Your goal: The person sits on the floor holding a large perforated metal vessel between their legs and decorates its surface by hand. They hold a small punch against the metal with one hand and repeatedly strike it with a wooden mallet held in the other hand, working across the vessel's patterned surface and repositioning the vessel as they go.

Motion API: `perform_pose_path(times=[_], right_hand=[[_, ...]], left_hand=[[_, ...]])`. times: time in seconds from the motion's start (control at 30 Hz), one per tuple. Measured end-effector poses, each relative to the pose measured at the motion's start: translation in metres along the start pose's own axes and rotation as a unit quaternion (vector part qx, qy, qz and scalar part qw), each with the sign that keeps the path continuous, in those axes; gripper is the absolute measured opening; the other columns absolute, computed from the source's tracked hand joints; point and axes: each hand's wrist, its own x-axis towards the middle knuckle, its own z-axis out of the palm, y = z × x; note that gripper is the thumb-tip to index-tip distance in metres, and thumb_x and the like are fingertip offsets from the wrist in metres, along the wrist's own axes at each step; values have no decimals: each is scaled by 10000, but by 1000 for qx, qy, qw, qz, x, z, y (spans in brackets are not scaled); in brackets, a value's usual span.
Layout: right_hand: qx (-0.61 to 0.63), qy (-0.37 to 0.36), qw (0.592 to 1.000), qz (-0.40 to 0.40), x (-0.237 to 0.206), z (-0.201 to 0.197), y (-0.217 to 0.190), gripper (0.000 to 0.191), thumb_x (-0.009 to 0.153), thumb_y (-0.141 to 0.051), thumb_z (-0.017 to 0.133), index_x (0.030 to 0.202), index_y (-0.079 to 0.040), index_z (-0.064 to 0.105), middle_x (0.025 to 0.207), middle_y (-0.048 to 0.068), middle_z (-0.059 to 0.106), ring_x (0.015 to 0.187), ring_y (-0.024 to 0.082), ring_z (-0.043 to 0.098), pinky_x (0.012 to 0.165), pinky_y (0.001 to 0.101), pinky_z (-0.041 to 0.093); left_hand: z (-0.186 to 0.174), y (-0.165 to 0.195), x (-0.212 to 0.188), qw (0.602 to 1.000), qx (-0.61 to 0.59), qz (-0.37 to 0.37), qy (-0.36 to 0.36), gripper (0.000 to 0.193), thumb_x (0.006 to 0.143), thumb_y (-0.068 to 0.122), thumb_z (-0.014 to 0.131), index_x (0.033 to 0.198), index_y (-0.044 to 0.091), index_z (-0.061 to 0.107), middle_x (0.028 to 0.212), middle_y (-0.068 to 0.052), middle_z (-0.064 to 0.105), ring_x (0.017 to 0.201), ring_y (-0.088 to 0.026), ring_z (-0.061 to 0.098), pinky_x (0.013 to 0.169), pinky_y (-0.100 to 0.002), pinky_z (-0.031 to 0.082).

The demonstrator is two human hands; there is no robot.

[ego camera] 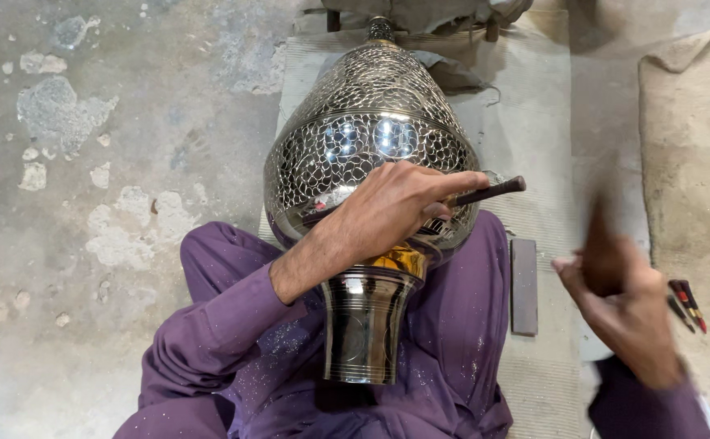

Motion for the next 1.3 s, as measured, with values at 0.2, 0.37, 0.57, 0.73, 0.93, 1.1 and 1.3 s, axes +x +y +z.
perform_pose_path(times=[0.2, 0.37, 0.57, 0.73, 0.93, 1.1, 1.3], right_hand=[[80, 33, 995, 41, 0, -1, 0, 257, 978, -168, 801, 1068, 6, 635, 692, 153, 685, 584, 190, 671, 572, 342, 542], [-66, 47, 996, -47, 2, 0, -6, 304, 969, -188, 808, 1136, 7, 645, 828, 155, 725, 716, 189, 717, 669, 328, 589], [-40, 28, 996, -73, 5, 0, -5, 328, 924, -179, 787, 1131, 13, 620, 860, 162, 729, 746, 214, 735, 687, 338, 602], [202, 40, 978, -19, 0, 10, -5, 173, 1034, -164, 736, 1015, -29, 629, 691, 105, 698, 552, 172, 693, 498, 293, 559], [107, 91, 990, -29, -11, 17, 0, 259, 1063, -243, 770, 1096, -22, 639, 744, 126, 696, 664, 208, 711, 638, 334, 567], [-121, 49, 990, -50, -7, 4, 4, 411, 934, -233, 836, 1210, -12, 628, 813, 148, 708, 693, 231, 721, 636, 367, 575], [-28, 97, 994, -50, -5, 7, 2, 478, 972, -156, 846, 1305, -6, 538, 904, 96, 716, 794, 167, 719, 727, 308, 597]], left_hand=[[3, -1, -4, 1000, -20, 0, 22, 506, 864, 186, 739, 1356, 236, 632, 894, 5, 785, 601, -53, 656, 532, -246, 593], [2, 1, -8, 1000, -19, -7, 14, 467, 892, 186, 726, 1347, 250, 646, 953, -7, 788, 607, -77, 674, 514, -258, 600], [-1, -1, -13, 1000, -18, 4, 21, 492, 889, 195, 737, 1369, 229, 636, 909, -11, 773, 666, -102, 691, 593, -286, 624], [1, -2, -13, 999, -36, 5, 25, 492, 881, 187, 735, 1361, 223, 637, 911, 1, 774, 677, -91, 699, 603, -281, 628], [-1, -4, -12, 999, -37, 13, 16, 517, 859, 206, 732, 1366, 226, 635, 872, 16, 774, 641, -85, 680, 605, -277, 619], [-3, -3, -8, 999, -36, -7, 5, 488, 902, 199, 725, 1378, 224, 622, 861, 4, 770, 635, -74, 674, 580, -278, 612], [-1, -5, 0, 1000, -22, 15, 15, 517, 868, 159, 741, 1365, 243, 630, 873, 6, 771, 634, -65, 668, 589, -277, 620]])
